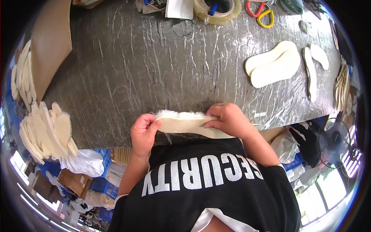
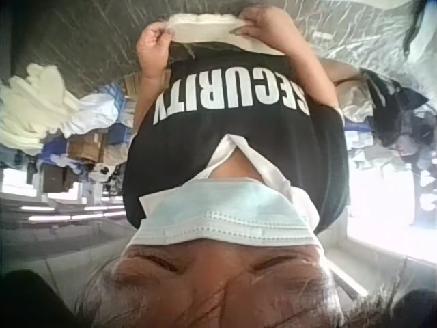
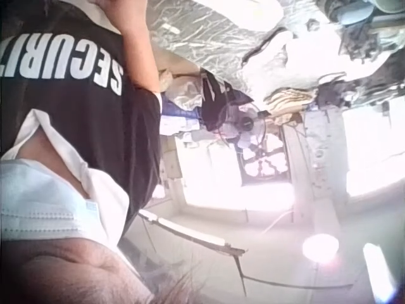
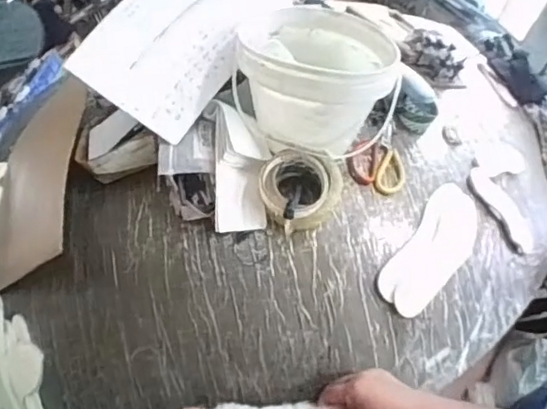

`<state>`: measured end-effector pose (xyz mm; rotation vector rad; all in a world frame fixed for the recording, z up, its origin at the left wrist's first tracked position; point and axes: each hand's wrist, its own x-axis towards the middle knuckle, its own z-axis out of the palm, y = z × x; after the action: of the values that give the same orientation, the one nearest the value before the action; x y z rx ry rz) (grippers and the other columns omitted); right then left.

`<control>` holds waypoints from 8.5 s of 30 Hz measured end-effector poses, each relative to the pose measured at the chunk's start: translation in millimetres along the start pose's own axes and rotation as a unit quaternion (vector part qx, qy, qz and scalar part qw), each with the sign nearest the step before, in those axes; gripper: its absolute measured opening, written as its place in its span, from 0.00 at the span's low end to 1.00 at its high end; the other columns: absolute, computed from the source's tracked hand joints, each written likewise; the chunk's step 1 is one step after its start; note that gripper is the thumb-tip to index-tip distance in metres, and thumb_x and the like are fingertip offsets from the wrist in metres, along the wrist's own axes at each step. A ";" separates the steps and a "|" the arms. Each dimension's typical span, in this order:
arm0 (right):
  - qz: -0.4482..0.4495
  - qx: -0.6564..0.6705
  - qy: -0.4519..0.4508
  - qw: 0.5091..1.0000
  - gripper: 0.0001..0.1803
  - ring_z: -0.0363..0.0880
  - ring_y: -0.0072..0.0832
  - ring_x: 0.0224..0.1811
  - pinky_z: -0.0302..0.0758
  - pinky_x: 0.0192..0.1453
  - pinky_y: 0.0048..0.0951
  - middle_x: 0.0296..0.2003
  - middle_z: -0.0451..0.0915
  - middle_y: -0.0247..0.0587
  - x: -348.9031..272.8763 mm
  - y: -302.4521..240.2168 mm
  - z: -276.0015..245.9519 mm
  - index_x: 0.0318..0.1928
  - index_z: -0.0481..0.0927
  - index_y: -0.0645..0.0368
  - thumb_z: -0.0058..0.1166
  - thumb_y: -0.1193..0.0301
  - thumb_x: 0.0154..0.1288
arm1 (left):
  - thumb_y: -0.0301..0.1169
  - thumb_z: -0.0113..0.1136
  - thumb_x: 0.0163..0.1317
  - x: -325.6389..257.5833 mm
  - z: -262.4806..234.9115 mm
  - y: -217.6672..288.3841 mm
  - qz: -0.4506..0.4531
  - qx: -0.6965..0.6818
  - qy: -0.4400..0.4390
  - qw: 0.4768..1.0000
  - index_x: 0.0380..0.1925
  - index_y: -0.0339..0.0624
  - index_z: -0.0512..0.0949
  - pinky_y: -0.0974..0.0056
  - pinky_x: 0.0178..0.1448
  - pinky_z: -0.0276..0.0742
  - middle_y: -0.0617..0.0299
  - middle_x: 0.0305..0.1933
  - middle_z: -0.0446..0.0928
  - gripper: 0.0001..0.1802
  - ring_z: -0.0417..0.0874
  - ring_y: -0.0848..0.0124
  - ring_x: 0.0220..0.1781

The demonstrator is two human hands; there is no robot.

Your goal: Attaching a white lining material to shoe insoles and inspecting the bond.

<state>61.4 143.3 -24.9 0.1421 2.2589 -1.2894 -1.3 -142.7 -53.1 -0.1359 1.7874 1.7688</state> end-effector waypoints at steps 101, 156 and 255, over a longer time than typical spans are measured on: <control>-0.154 0.731 0.047 0.664 0.24 0.69 0.24 0.57 0.69 0.59 0.30 0.56 0.72 0.39 -20.3 -0.4 30.0 0.67 0.64 0.62 0.39 0.64 0.77 | 0.16 0.67 0.44 71.3 121.2 115.8 0.441 0.388 -0.312 0.747 0.31 0.39 0.80 0.65 0.35 0.73 0.61 0.34 0.76 0.12 0.75 0.66 0.35; 0.041 0.257 0.254 0.931 0.10 0.76 0.30 0.25 0.73 0.33 0.34 0.23 0.78 0.45 41.1 16.1 22.3 0.32 0.79 0.64 0.56 0.68 0.64 | 0.24 0.63 0.45 9.4 93.0 115.0 0.315 0.459 -0.534 0.636 0.26 0.39 0.75 0.60 0.40 0.75 0.59 0.30 0.71 0.08 0.75 0.61 0.36; -0.260 0.327 0.411 0.810 0.09 0.85 0.34 0.39 0.82 0.38 0.28 0.39 0.83 0.45 -45.2 -18.0 56.1 0.26 0.75 0.61 0.60 0.86 0.48 | 0.16 0.63 0.51 11.5 93.7 123.0 0.049 0.202 -0.239 0.949 0.26 0.33 0.78 0.69 0.42 0.74 0.54 0.38 0.80 0.04 0.80 0.72 0.39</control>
<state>115.9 94.7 -11.4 0.4151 2.4676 -2.7114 -37.2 -38.7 56.2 0.5136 1.7578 1.3100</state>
